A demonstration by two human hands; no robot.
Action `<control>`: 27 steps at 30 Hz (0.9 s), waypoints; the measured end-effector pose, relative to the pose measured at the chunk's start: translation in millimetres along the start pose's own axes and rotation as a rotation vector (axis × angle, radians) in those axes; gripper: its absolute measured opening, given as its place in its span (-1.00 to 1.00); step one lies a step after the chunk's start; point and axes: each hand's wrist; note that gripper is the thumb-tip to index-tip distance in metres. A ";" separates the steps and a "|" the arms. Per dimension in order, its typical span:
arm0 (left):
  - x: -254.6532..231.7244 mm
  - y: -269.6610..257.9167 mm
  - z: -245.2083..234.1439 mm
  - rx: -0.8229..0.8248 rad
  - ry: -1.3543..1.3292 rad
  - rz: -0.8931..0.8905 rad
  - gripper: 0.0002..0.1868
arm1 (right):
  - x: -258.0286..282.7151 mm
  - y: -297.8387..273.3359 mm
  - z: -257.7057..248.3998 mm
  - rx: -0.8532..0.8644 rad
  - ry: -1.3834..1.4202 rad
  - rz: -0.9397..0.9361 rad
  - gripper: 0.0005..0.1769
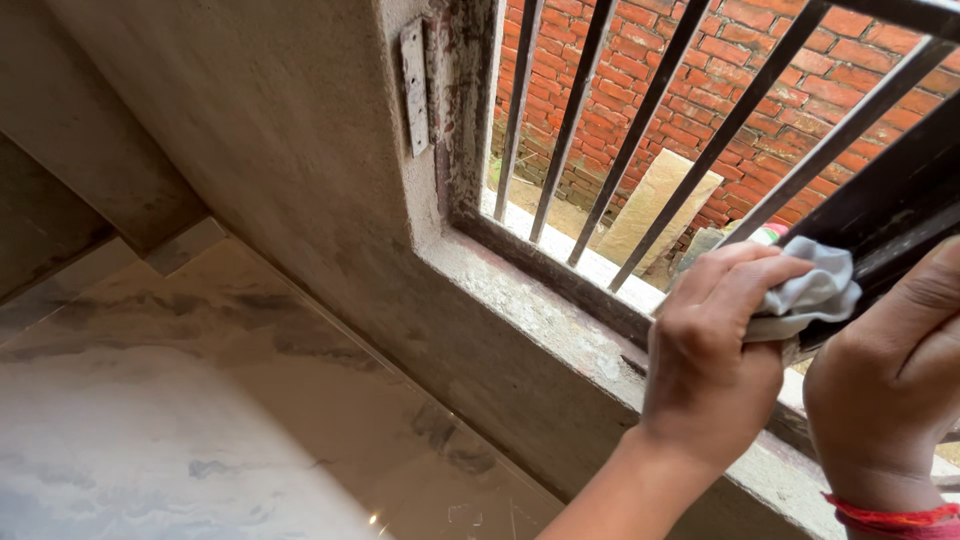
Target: The person wipes the metal bars of a window grille using a white cloth. They systematically clean horizontal and vertical bars, moving from one section to another while maintaining a steady wiping motion.
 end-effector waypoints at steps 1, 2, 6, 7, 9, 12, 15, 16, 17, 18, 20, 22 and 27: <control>1.0 -0.5 5.7 -0.009 -0.020 -0.025 -0.76 | -0.3 -0.3 0.0 -0.001 0.004 0.003 -0.49; 2.5 -1.9 11.0 -0.016 -0.024 -0.045 -0.78 | 0.0 -0.3 -0.4 -0.001 0.007 0.006 -0.49; 17.1 -5.8 18.6 -0.002 0.029 -0.018 -0.82 | 4.0 2.1 0.8 -0.045 -0.092 0.027 -0.46; 19.1 -6.9 19.2 0.004 0.042 -0.008 -0.83 | 4.6 1.7 0.0 -0.048 -0.086 0.031 -0.46; 21.5 -7.6 17.1 0.010 0.060 0.001 -0.82 | 4.7 0.6 2.5 -0.050 -0.028 0.036 -0.47; 22.7 -8.0 17.5 0.000 0.069 0.009 -0.82 | -3.4 -1.5 5.8 -0.068 0.030 0.009 -0.56; 22.6 -8.1 17.8 -0.005 0.064 -0.009 -0.84 | -8.5 -4.6 3.1 -0.046 0.099 -0.055 -0.69; 22.2 -8.0 17.4 -0.001 0.058 -0.026 -0.82 | -8.6 -4.4 3.0 -0.048 0.086 -0.081 -0.72; 21.4 -8.6 17.1 0.002 0.051 -0.043 -0.79 | -8.5 -4.0 2.7 -0.050 0.072 -0.107 -0.72; 21.0 -8.7 17.3 0.006 0.043 -0.059 -0.77 | -7.9 -3.5 4.9 -0.068 0.014 -0.134 -0.72; 21.9 -9.0 17.8 0.011 0.045 -0.067 -0.76 | -7.2 -0.4 3.3 -0.093 -0.046 -0.158 -0.72; 22.7 -10.4 18.5 0.011 0.045 -0.078 -0.74 | -4.2 3.3 1.6 -0.099 -0.047 -0.156 -0.74; 24.5 -12.6 21.9 0.022 0.012 -0.177 -0.79 | 10.2 12.4 -4.3 -0.085 0.031 -0.086 -0.75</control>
Point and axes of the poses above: each hand's wrist, its own y-axis towards the middle knuckle, its own z-axis out of the palm, x = y × z, and after that the axes turned 13 degrees about x, right-handed
